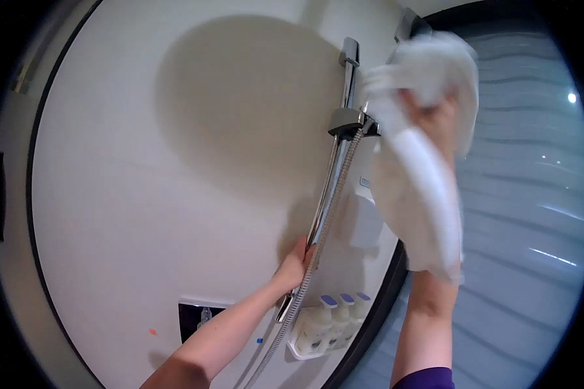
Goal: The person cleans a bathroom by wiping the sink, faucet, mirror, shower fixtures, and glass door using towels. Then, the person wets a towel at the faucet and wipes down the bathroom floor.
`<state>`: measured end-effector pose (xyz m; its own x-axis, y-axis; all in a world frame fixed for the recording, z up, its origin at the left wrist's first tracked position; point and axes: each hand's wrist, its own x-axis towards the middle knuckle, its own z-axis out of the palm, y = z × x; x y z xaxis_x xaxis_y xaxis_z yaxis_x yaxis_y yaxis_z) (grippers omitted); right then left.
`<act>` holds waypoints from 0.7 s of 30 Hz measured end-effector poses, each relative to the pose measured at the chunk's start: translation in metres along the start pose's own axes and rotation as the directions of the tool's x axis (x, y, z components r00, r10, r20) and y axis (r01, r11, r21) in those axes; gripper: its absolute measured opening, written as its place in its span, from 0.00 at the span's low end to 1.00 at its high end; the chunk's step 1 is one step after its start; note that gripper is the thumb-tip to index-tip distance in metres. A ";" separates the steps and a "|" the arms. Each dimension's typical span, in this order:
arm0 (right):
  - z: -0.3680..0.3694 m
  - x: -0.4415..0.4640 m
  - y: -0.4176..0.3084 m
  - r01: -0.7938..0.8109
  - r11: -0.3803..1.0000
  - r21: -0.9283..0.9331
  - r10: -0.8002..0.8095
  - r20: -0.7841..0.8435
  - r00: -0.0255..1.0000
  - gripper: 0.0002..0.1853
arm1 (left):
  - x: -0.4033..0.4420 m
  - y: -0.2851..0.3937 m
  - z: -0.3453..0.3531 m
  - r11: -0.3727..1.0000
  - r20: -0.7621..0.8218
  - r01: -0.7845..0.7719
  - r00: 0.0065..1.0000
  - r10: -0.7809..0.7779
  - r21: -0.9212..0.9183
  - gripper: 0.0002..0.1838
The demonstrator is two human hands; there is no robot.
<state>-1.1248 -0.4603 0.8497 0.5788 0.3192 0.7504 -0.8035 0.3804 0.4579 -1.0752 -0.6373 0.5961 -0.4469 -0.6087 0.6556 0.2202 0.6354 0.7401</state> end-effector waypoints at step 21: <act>0.077 -0.118 0.025 -0.654 0.354 0.669 0.498 0.457 0.737 0.13 | -0.041 -0.006 0.009 0.932 -0.312 -0.288 0.884 0.347 0.221 0.20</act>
<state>-1.2241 -0.5554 0.8095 -0.0372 0.0278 0.9989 -0.7557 -0.6549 -0.0099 -1.0656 -0.6120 0.5635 -0.0486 -0.4657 0.8836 0.1421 0.8724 0.4676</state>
